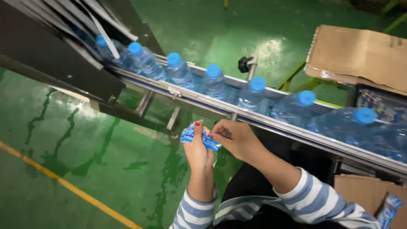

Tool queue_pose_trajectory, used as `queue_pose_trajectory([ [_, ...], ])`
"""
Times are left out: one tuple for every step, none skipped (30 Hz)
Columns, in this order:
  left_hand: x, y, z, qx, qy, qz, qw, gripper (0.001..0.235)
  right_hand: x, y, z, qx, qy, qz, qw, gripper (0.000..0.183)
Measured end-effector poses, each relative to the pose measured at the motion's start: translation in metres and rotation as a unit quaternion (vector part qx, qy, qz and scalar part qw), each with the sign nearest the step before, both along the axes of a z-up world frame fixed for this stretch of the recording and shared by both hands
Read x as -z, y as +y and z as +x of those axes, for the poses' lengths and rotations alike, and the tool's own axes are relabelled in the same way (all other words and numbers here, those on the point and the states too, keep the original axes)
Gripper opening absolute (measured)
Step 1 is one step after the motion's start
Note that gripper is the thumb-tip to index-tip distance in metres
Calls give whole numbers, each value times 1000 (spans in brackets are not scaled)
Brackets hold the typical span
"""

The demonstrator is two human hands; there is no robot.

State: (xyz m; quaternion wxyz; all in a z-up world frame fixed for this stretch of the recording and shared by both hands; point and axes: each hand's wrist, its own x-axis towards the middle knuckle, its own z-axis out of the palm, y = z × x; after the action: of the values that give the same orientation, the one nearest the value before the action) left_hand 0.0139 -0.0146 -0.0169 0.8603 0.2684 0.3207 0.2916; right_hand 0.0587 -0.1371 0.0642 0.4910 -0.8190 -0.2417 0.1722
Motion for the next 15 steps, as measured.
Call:
queue_pose_trajectory([
  [11,-2,6,14,-11,-26,1000,18,-1,-5,3,13,49,16,999,10],
  [20,-3,12,28,-21,-52,998,18,-2,-9,5,26,98,33,994,10],
  [10,-8,13,28,-23,-53,998,18,-1,-17,14,26,96,32,995,10],
  [0,-12,13,59,-19,-81,995,30,-1,-26,22,46,73,16,996,14],
  [-11,-15,13,87,-17,-109,990,43,0,-33,32,62,49,0,997,21],
  [-14,-12,17,85,-20,-109,990,43,-11,-36,47,59,46,0,997,21],
  [-17,-8,16,108,-16,-154,982,39,-21,-38,57,133,-201,-27,970,16],
  [-20,-4,16,131,-11,-199,971,37,-30,-41,69,197,-437,-50,876,29],
  [-25,-4,12,131,-7,-199,971,37,-33,-29,82,197,-434,-50,878,29],
  [-30,-4,9,147,-14,-183,972,40,-35,-18,96,188,-348,-95,913,28],
  [-36,-3,11,166,-27,-165,972,44,-40,-6,114,179,-266,-138,937,33],
  [-40,-3,8,168,-28,-163,972,44,-35,2,112,180,-267,-137,937,33],
  [-44,-2,7,169,-21,-148,974,44,-31,12,111,153,-284,-90,942,32],
  [-48,-1,5,171,-15,-132,976,44,-27,22,111,125,-300,-43,945,35],
  [-49,0,4,171,-14,-132,976,44,-30,28,108,125,-300,-43,945,35],
])
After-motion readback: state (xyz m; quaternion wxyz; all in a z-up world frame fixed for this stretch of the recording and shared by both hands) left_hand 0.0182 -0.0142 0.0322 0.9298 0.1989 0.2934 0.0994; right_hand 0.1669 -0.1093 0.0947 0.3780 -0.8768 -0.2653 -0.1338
